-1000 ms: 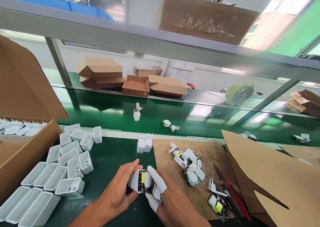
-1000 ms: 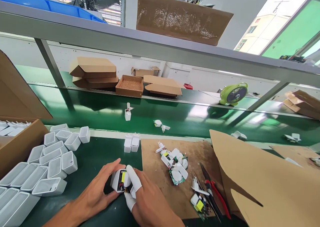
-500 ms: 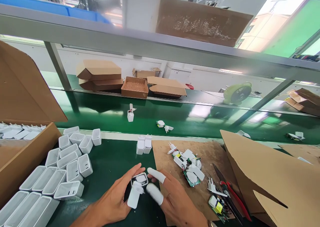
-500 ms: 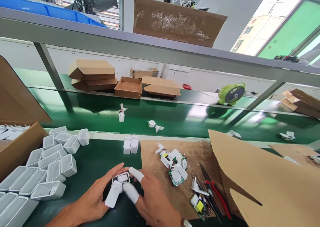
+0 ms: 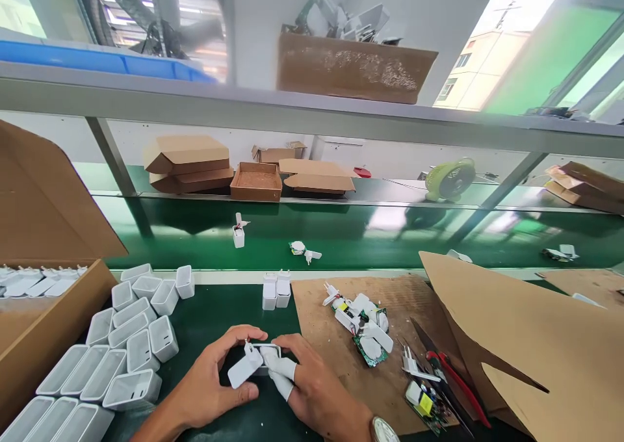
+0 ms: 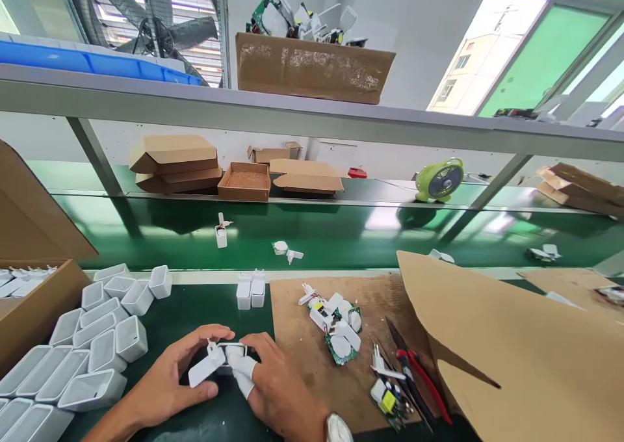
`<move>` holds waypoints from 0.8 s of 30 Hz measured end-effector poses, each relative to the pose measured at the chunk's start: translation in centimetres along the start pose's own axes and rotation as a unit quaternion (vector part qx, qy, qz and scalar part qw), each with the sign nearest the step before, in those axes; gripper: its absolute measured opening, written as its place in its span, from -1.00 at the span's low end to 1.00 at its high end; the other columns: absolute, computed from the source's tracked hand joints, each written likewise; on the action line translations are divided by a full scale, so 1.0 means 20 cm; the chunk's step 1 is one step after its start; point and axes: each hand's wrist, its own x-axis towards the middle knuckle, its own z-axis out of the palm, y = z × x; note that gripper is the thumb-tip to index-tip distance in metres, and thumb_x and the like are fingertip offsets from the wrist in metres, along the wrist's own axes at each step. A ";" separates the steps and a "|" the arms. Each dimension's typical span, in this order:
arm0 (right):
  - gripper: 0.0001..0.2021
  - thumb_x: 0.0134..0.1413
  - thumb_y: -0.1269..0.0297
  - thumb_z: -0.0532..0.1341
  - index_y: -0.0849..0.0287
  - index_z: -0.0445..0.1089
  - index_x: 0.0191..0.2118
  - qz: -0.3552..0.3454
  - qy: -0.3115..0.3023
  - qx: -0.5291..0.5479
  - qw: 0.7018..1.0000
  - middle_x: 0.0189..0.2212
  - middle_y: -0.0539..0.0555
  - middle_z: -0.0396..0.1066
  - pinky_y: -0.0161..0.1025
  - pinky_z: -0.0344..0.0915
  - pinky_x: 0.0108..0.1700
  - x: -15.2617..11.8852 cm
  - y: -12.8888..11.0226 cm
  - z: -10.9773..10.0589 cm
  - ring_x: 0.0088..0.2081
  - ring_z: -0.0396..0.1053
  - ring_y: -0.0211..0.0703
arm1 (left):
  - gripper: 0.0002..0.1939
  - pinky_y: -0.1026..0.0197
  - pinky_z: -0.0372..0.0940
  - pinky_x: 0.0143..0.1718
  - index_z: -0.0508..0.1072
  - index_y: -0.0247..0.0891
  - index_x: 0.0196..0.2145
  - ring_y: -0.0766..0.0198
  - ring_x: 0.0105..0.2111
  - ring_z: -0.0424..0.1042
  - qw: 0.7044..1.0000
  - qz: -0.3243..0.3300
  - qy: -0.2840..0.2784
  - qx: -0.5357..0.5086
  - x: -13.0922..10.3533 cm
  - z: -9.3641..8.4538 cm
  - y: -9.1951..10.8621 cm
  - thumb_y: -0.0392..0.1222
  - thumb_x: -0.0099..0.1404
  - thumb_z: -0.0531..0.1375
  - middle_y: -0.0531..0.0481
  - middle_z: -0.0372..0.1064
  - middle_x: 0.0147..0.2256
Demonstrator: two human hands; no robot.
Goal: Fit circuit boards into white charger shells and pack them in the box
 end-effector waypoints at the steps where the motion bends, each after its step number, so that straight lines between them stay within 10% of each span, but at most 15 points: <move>1: -0.54 0.19 0.59 0.17 0.07 0.41 0.15 0.018 0.007 0.013 1.000 0.02 0.19 0.45 -0.06 0.48 0.05 0.00 -0.01 0.00 0.00 0.45 0.02 | -0.32 -0.09 0.24 0.24 0.45 -0.05 0.19 -0.14 0.20 0.36 1.000 0.000 -0.010 -0.009 0.00 -0.01 0.01 0.09 0.18 0.49 -0.15 0.37 0.19; 9: -0.74 0.15 0.53 0.15 0.16 0.47 -0.09 0.036 0.029 0.015 0.999 -0.15 0.15 0.37 -0.17 0.48 -0.16 0.03 -0.02 0.02 -0.17 0.41 -0.05 | -0.61 0.05 0.33 0.03 0.62 -0.13 -0.02 0.06 -0.07 0.46 0.999 -0.027 0.015 -0.014 0.03 -0.06 0.10 0.10 0.29 0.41 -0.10 0.49 -0.04; 14: -0.54 0.10 0.60 0.11 0.31 0.41 0.12 0.014 0.001 -0.081 0.997 0.05 0.33 0.42 -0.01 0.50 0.05 -0.03 0.00 0.01 0.00 0.47 0.10 | -0.72 0.13 0.37 -0.10 0.62 -0.17 -0.17 0.14 -0.18 0.48 0.998 -0.035 0.057 0.010 0.07 -0.04 0.11 0.07 0.30 0.38 -0.05 0.51 -0.14; 19: -0.62 -0.02 0.63 0.13 0.31 0.51 -0.09 -0.005 -0.050 -0.182 0.982 0.22 0.45 0.35 0.05 0.52 0.04 -0.07 0.01 0.01 0.11 0.46 0.25 | -0.69 0.18 0.34 -0.21 0.61 -0.17 -0.17 0.18 -0.28 0.47 0.982 -0.026 0.115 0.147 0.11 0.03 0.15 0.10 0.41 0.23 -0.01 0.49 -0.27; 24: -0.50 0.02 0.59 0.18 0.37 0.43 0.13 -0.010 -0.083 -0.218 0.972 0.40 0.51 0.14 -0.01 0.51 0.09 -0.04 0.00 0.00 0.21 0.41 0.26 | -0.65 0.21 0.34 -0.28 0.64 -0.18 -0.13 0.21 -0.34 0.48 0.934 0.000 0.114 0.338 0.18 0.12 0.21 -0.05 0.49 0.07 -0.01 0.45 -0.32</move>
